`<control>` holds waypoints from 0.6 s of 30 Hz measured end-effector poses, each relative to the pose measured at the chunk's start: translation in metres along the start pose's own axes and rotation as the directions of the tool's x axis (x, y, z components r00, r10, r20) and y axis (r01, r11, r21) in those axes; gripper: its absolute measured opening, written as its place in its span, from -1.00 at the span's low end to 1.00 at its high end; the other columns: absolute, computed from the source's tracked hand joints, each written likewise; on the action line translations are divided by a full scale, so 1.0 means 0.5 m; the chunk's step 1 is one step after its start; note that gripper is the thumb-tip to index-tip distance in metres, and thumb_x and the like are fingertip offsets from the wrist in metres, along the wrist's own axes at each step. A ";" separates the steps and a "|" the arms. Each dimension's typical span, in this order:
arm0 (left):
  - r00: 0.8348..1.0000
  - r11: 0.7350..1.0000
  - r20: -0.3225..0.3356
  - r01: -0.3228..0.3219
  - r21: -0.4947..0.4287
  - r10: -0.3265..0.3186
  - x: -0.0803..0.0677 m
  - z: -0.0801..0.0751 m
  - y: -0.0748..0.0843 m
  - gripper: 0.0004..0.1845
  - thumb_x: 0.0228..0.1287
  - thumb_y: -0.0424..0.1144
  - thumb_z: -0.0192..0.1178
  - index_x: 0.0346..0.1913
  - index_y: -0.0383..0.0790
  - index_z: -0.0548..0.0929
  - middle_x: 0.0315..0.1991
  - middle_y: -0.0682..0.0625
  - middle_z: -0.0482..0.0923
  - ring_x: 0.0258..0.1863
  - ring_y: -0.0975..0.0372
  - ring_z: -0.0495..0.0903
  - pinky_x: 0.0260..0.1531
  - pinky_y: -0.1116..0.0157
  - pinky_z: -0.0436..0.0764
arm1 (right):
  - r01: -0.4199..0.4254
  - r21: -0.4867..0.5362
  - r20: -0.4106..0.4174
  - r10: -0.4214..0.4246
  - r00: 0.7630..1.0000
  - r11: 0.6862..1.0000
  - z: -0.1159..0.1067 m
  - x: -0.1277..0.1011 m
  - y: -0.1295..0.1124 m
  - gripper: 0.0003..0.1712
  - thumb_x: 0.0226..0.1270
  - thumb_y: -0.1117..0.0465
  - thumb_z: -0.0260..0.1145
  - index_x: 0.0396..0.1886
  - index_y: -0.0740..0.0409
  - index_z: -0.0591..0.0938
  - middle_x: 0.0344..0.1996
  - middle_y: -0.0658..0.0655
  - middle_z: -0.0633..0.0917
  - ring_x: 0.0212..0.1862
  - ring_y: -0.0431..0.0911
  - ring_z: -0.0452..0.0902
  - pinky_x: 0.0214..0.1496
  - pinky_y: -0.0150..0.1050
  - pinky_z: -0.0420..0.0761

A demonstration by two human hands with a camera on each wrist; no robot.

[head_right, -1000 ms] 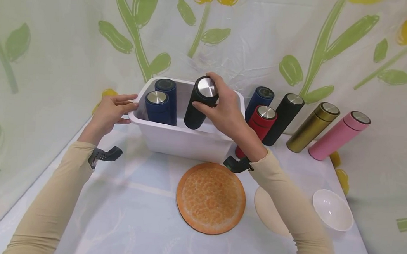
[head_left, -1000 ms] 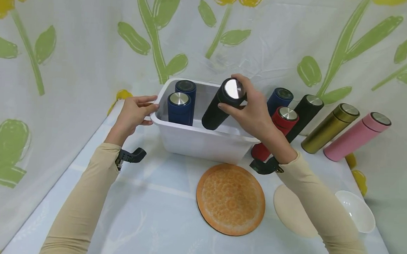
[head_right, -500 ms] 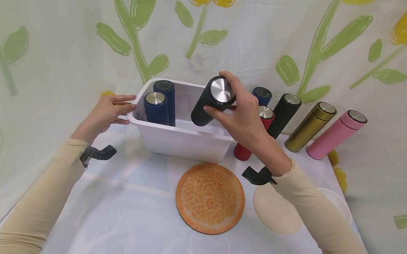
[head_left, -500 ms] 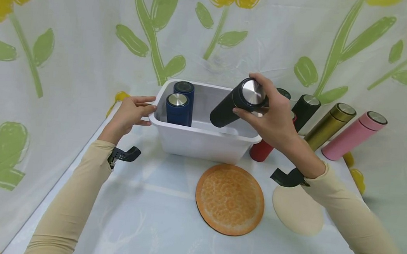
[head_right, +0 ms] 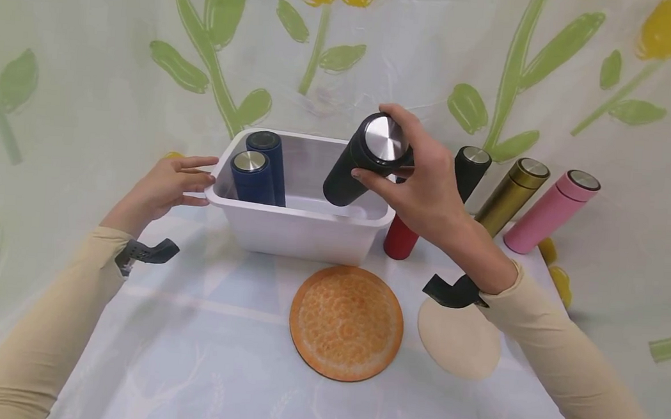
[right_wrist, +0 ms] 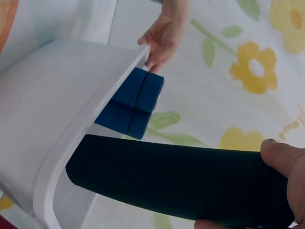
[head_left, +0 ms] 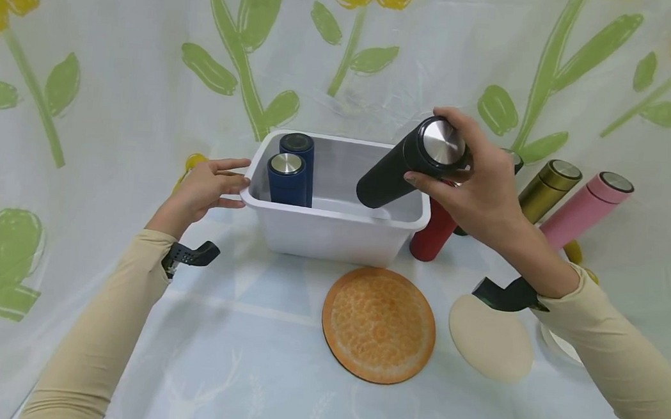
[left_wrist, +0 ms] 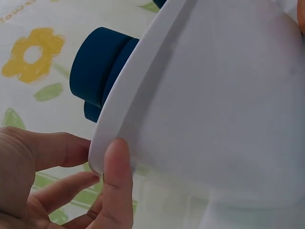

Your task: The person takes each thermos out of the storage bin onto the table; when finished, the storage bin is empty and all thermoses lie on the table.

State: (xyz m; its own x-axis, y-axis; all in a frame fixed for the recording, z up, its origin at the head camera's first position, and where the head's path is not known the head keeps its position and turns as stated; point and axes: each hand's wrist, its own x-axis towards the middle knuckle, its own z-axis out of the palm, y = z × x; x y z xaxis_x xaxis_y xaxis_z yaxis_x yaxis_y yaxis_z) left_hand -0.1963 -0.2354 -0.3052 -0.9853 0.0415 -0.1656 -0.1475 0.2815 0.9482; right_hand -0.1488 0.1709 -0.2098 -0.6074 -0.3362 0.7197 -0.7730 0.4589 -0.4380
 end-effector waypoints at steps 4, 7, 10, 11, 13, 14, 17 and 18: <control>1.000 1.000 0.002 0.011 -0.011 -0.011 0.000 0.002 0.002 -0.37 0.43 -0.32 0.19 0.51 -0.13 0.32 0.37 -0.20 0.38 -0.03 0.07 0.62 -0.16 0.22 0.73 | -0.040 0.011 -0.009 0.040 0.999 0.999 -0.018 -0.007 -0.010 -0.07 -0.08 0.49 0.61 0.36 0.16 0.47 0.03 0.10 0.63 0.01 -0.18 0.61 -0.17 -0.47 0.67; 1.000 1.000 0.002 0.019 -0.007 -0.019 0.000 0.004 0.001 -0.38 0.44 -0.31 0.18 0.52 -0.13 0.31 0.39 -0.20 0.36 0.02 0.02 0.61 -0.15 0.21 0.73 | -0.050 -0.003 -0.005 0.050 0.999 0.999 -0.032 -0.009 -0.016 -0.05 -0.09 0.51 0.61 0.37 0.15 0.46 0.03 0.10 0.62 0.00 -0.20 0.61 -0.13 -0.47 0.66; 1.000 1.000 0.001 0.018 0.003 -0.018 0.002 0.005 0.000 -0.38 0.45 -0.30 0.17 0.52 -0.12 0.31 0.39 -0.21 0.35 0.03 0.00 0.60 -0.16 0.21 0.73 | -0.051 -0.029 -0.003 0.051 0.999 0.998 -0.044 -0.012 -0.020 -0.03 -0.10 0.52 0.61 0.38 0.15 0.45 0.03 0.11 0.62 0.00 -0.23 0.62 -0.14 -0.50 0.65; 1.000 1.000 0.001 0.017 0.003 -0.017 0.002 0.004 -0.001 -0.39 0.46 -0.29 0.17 0.52 -0.12 0.31 0.39 -0.21 0.35 0.04 -0.01 0.60 -0.16 0.21 0.73 | -0.052 -0.040 0.000 0.052 0.999 0.998 -0.048 -0.013 -0.021 -0.03 -0.10 0.52 0.61 0.39 0.15 0.45 0.03 0.11 0.62 0.00 -0.24 0.62 -0.14 -0.51 0.65; 1.000 1.000 0.001 0.015 0.002 -0.015 0.003 0.003 -0.002 -0.38 0.45 -0.29 0.17 0.52 -0.12 0.31 0.39 -0.21 0.36 0.04 0.00 0.60 -0.16 0.21 0.73 | -0.055 -0.051 0.003 0.055 0.998 0.997 -0.056 -0.015 -0.023 -0.01 -0.11 0.52 0.61 0.40 0.14 0.44 0.04 0.11 0.62 0.00 -0.26 0.61 -0.15 -0.52 0.64; 1.000 1.000 0.002 0.014 0.002 -0.014 0.003 0.003 -0.003 -0.38 0.45 -0.29 0.17 0.52 -0.11 0.31 0.39 -0.21 0.36 0.04 0.00 0.60 -0.16 0.21 0.73 | -0.057 -0.057 0.002 0.057 0.998 0.997 -0.059 -0.016 -0.024 -0.01 -0.11 0.52 0.62 0.40 0.13 0.44 0.05 0.11 0.62 0.00 -0.27 0.61 -0.16 -0.53 0.64; 1.000 1.000 0.002 0.014 -0.001 -0.014 0.004 0.001 -0.004 -0.38 0.45 -0.29 0.17 0.52 -0.10 0.30 0.39 -0.20 0.36 0.04 0.01 0.60 -0.15 0.21 0.73 | -0.067 -0.073 -0.003 0.067 0.998 0.995 -0.069 -0.022 -0.028 0.01 -0.12 0.52 0.62 0.41 0.12 0.44 0.06 0.11 0.61 -0.01 -0.29 0.61 -0.15 -0.53 0.63; 1.000 1.000 0.002 0.014 -0.001 -0.014 0.003 0.000 -0.003 -0.38 0.45 -0.29 0.17 0.52 -0.10 0.30 0.39 -0.19 0.36 0.04 0.02 0.60 -0.15 0.21 0.73 | -0.070 -0.074 -0.009 0.069 0.998 0.995 -0.072 -0.024 -0.030 0.01 -0.13 0.53 0.62 0.40 0.12 0.44 0.07 0.11 0.61 0.00 -0.29 0.61 -0.14 -0.53 0.63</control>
State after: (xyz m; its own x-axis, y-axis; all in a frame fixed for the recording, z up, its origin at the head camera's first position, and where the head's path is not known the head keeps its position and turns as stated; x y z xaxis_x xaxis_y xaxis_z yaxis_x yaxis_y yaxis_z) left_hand -0.1977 -0.2357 -0.3071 -0.9830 0.0396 -0.1794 -0.1613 0.2807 0.9462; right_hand -0.1235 0.1977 -0.1923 -0.6579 -0.2966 0.6923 -0.7130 0.5412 -0.4458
